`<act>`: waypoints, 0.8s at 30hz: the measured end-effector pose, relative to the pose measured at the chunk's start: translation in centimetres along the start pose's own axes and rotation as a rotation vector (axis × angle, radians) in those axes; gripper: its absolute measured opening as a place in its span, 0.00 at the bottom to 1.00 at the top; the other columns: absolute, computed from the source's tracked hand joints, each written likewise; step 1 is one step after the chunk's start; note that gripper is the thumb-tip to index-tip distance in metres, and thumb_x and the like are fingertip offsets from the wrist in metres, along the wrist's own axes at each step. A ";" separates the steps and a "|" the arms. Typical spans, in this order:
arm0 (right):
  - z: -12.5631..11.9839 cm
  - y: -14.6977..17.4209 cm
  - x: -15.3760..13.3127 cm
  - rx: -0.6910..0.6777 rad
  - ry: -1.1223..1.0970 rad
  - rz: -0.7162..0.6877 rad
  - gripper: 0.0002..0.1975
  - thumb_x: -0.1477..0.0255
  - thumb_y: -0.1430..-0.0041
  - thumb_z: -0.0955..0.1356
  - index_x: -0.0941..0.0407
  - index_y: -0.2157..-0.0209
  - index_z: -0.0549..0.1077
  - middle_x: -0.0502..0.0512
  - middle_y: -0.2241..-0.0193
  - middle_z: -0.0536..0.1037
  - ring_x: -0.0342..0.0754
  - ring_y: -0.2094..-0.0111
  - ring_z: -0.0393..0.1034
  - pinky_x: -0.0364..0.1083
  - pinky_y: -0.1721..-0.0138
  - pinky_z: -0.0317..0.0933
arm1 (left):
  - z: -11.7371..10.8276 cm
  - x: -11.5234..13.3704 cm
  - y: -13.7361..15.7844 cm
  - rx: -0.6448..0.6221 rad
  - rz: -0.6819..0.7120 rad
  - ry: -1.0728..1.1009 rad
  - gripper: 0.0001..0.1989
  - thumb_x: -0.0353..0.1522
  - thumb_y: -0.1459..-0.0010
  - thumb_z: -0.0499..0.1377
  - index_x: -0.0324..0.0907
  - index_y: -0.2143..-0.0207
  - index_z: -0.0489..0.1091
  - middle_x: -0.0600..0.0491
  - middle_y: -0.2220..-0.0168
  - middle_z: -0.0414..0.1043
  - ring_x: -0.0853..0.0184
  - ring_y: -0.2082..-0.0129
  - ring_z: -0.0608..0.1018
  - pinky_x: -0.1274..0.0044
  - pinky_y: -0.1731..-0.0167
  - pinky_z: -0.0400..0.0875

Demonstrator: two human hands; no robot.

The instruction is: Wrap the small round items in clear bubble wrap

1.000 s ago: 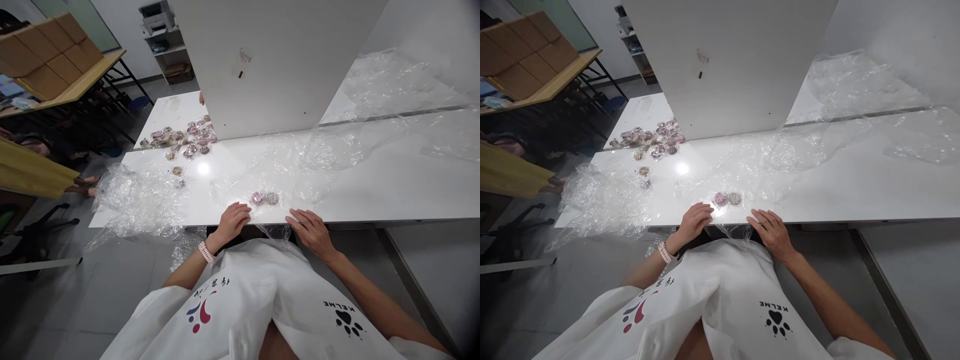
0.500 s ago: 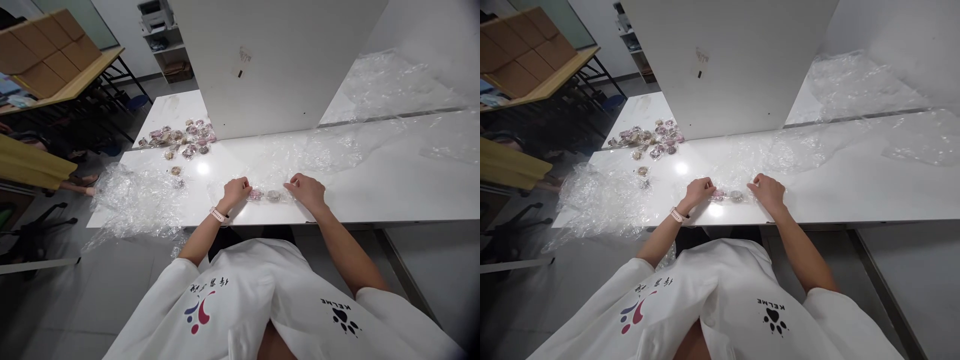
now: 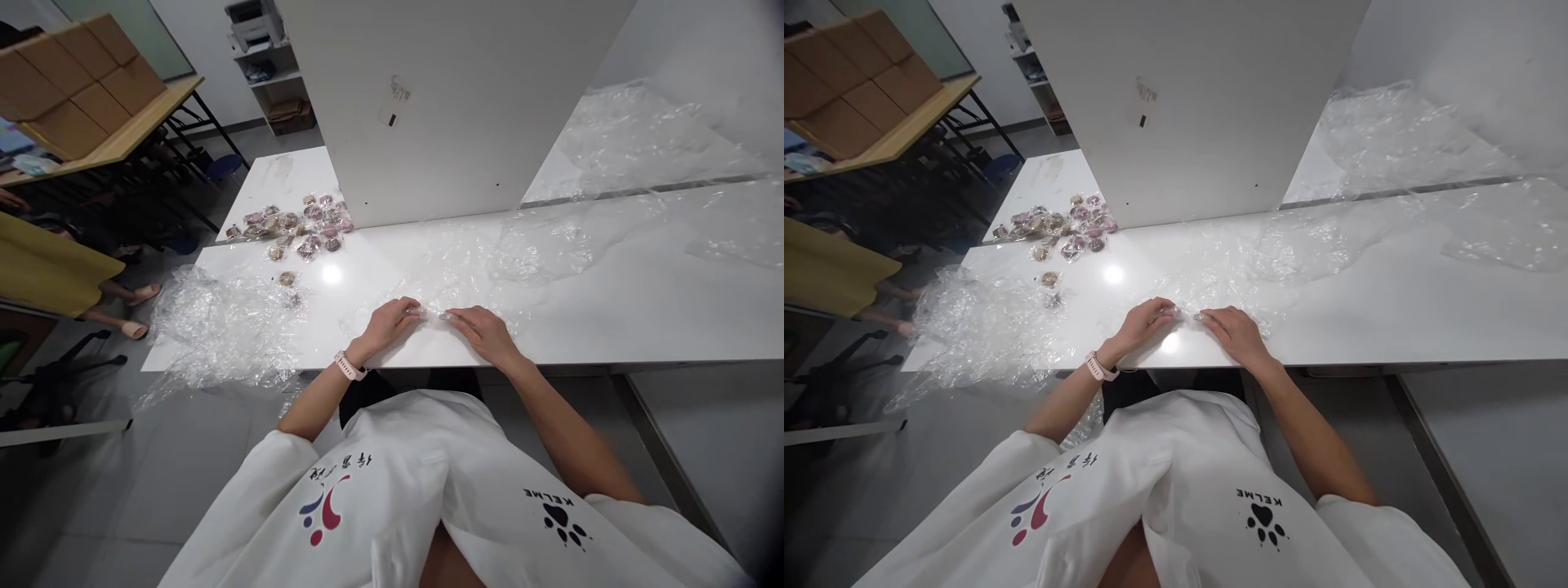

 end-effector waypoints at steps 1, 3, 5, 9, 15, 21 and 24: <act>-0.3 -0.4 0.3 -0.004 -0.036 0.069 0.20 0.56 0.32 0.60 0.52 0.56 0.78 0.56 0.62 0.82 0.52 0.62 0.75 0.50 0.59 0.66 | -0.2 0.0 -0.5 -0.001 -0.040 0.014 0.13 0.40 0.33 0.54 0.45 0.50 0.68 0.51 0.62 0.77 0.63 0.64 0.78 0.73 0.63 0.70; -0.6 -1.2 0.9 -0.036 -0.090 0.215 0.21 0.52 0.35 0.63 0.53 0.60 0.79 0.54 0.70 0.81 0.50 0.70 0.73 0.47 0.67 0.63 | -0.5 -0.1 -1.8 -0.013 -0.142 0.010 0.13 0.42 0.35 0.57 0.45 0.54 0.69 0.53 0.68 0.76 0.65 0.70 0.76 0.75 0.68 0.67; -0.8 -2.0 1.3 -0.055 -0.060 0.337 0.21 0.50 0.40 0.67 0.53 0.64 0.78 0.52 0.75 0.78 0.49 0.72 0.71 0.46 0.70 0.60 | -0.7 0.0 -2.9 -0.040 -0.253 -0.064 0.14 0.43 0.39 0.62 0.43 0.58 0.71 0.53 0.71 0.75 0.64 0.72 0.75 0.75 0.71 0.65; -1.7 -2.1 1.1 0.090 0.194 0.288 0.20 0.51 0.39 0.66 0.54 0.62 0.77 0.57 0.65 0.79 0.54 0.63 0.72 0.49 0.64 0.61 | -1.5 1.2 -3.1 0.082 -0.182 -0.332 0.13 0.40 0.41 0.65 0.42 0.59 0.70 0.47 0.64 0.75 0.58 0.63 0.76 0.71 0.66 0.66; -1.1 1.0 0.9 0.035 0.212 -0.139 0.21 0.57 0.34 0.64 0.50 0.45 0.73 0.57 0.45 0.75 0.57 0.46 0.67 0.56 0.49 0.60 | -0.2 1.1 0.9 0.015 0.247 -0.340 0.13 0.32 0.34 0.55 0.44 0.48 0.69 0.45 0.46 0.73 0.57 0.47 0.73 0.65 0.49 0.66; -2.1 0.1 1.3 0.056 0.115 0.065 0.21 0.59 0.31 0.58 0.53 0.60 0.79 0.56 0.65 0.82 0.53 0.64 0.74 0.51 0.61 0.62 | -1.8 -0.5 -0.6 0.078 0.009 -0.165 0.13 0.36 0.32 0.50 0.44 0.60 0.74 0.50 0.68 0.78 0.64 0.70 0.77 0.74 0.69 0.67; -2.3 -1.4 1.5 -0.103 0.010 0.264 0.19 0.56 0.34 0.62 0.52 0.66 0.78 0.51 0.74 0.78 0.49 0.72 0.71 0.47 0.69 0.59 | -2.7 -0.6 -2.5 -0.020 -0.095 -0.151 0.10 0.35 0.35 0.54 0.44 0.64 0.73 0.53 0.76 0.74 0.67 0.78 0.73 0.76 0.74 0.63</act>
Point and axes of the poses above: each hand's wrist, its own y-axis away from the middle knuckle, its own z-axis out of the palm, x = y × z, the point moved 4 cm from there along -y, towards the middle knuckle
